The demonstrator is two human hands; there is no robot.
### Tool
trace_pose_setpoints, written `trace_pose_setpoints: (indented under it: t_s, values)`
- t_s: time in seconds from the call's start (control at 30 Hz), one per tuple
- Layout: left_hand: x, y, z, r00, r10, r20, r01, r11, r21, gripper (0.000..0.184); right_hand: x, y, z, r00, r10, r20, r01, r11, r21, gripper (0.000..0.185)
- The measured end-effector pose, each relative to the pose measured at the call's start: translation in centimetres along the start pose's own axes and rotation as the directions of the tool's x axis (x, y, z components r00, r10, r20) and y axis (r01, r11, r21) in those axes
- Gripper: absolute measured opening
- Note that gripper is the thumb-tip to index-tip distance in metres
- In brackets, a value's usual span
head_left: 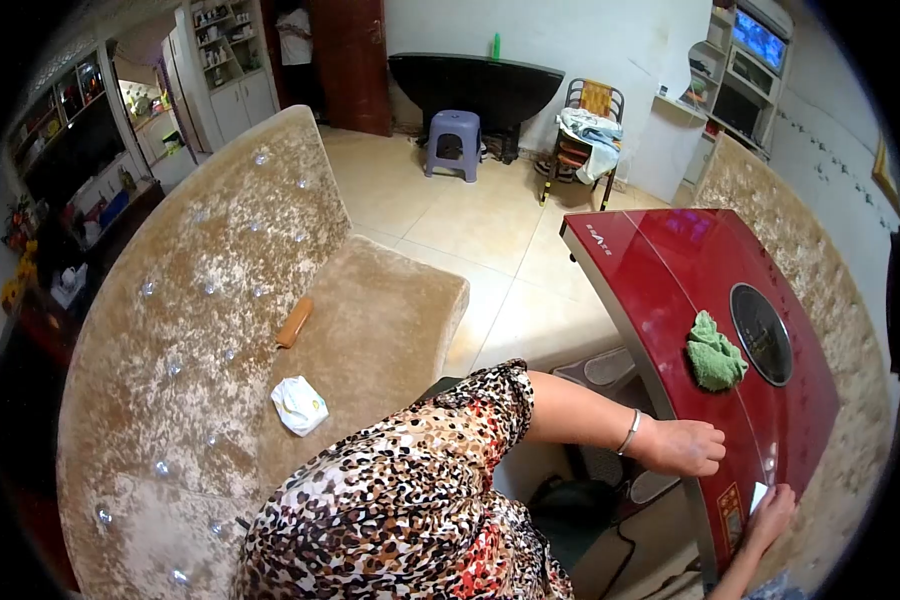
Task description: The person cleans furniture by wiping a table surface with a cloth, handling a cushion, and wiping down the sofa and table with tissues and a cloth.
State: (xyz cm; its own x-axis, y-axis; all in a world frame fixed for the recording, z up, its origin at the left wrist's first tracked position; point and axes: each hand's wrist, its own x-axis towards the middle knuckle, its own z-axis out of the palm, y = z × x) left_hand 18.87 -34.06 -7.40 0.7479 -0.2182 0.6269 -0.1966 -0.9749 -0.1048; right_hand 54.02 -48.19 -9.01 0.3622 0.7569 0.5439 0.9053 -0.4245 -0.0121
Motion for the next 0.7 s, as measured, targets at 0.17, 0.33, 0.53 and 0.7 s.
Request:
trace_pose_setpoints:
  t_s: [0.17,0.33,0.53,0.7]
  values:
    - [-0.7,0.4,0.2,0.997,-0.072,-0.020,0.073,0.996,0.045,0.015,0.0,-0.4,-0.3,0.999,-0.043,-0.034,0.048,0.987,0.153,0.015]
    - [-2.0,1.1,0.9,0.890,-0.445,-0.104,0.336,0.791,-0.511,0.015,0.4,-3.8,1.3,1.000,-0.015,-0.014,0.021,0.771,0.636,0.017]
    - [-0.8,3.0,1.1,0.681,-0.701,0.212,0.440,0.160,-0.884,0.016,-1.5,-19.5,-5.0,0.988,-0.007,0.156,-0.152,0.167,0.974,0.018]
    - [0.0,3.4,-1.1,0.603,-0.747,0.281,0.027,-0.333,-0.943,0.006,-2.5,-26.0,-4.4,0.996,-0.089,0.008,0.001,0.101,0.995,0.025]
